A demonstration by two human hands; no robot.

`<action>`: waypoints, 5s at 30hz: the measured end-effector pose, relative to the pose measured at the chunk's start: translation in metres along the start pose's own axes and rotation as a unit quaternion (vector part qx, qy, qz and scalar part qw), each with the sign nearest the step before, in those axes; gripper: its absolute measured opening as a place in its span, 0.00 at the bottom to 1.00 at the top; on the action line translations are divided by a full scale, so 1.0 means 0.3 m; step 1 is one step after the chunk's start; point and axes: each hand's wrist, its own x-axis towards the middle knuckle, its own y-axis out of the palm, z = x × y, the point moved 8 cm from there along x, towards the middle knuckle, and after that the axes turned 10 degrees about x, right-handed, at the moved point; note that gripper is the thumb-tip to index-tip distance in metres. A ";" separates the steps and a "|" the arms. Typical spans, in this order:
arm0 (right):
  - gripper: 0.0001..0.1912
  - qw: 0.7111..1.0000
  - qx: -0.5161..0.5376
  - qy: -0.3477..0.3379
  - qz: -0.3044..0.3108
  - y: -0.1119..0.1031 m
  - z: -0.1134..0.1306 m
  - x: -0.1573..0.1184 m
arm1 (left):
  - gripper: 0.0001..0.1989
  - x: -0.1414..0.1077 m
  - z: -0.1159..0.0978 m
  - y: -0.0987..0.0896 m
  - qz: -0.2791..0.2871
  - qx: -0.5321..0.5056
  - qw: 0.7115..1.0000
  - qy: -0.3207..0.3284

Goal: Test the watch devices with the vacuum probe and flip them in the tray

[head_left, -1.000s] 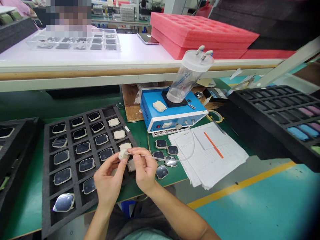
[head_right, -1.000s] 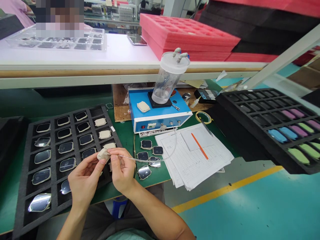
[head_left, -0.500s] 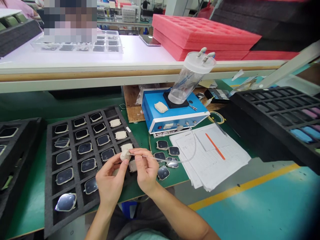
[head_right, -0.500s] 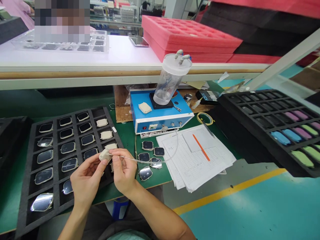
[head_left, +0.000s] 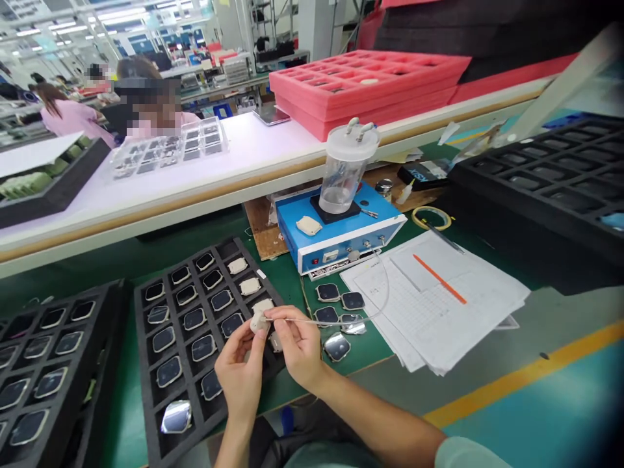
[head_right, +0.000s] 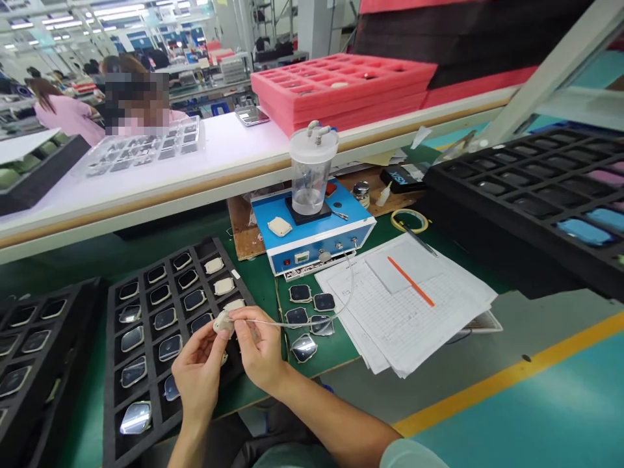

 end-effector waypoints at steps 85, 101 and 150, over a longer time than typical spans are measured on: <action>0.09 0.999 -0.014 0.039 -0.022 -0.055 -0.030 -0.059 | 0.12 0.099 -0.083 -0.019 0.180 0.516 0.812 0.203; 0.06 0.997 -0.066 0.013 0.044 -0.026 0.002 -0.055 | 0.13 -0.036 0.015 -0.023 0.044 -0.034 0.998 0.002; 0.08 0.998 -0.006 0.010 0.060 -0.010 -0.008 -0.043 | 0.13 -0.036 0.026 -0.040 0.035 0.027 0.998 0.039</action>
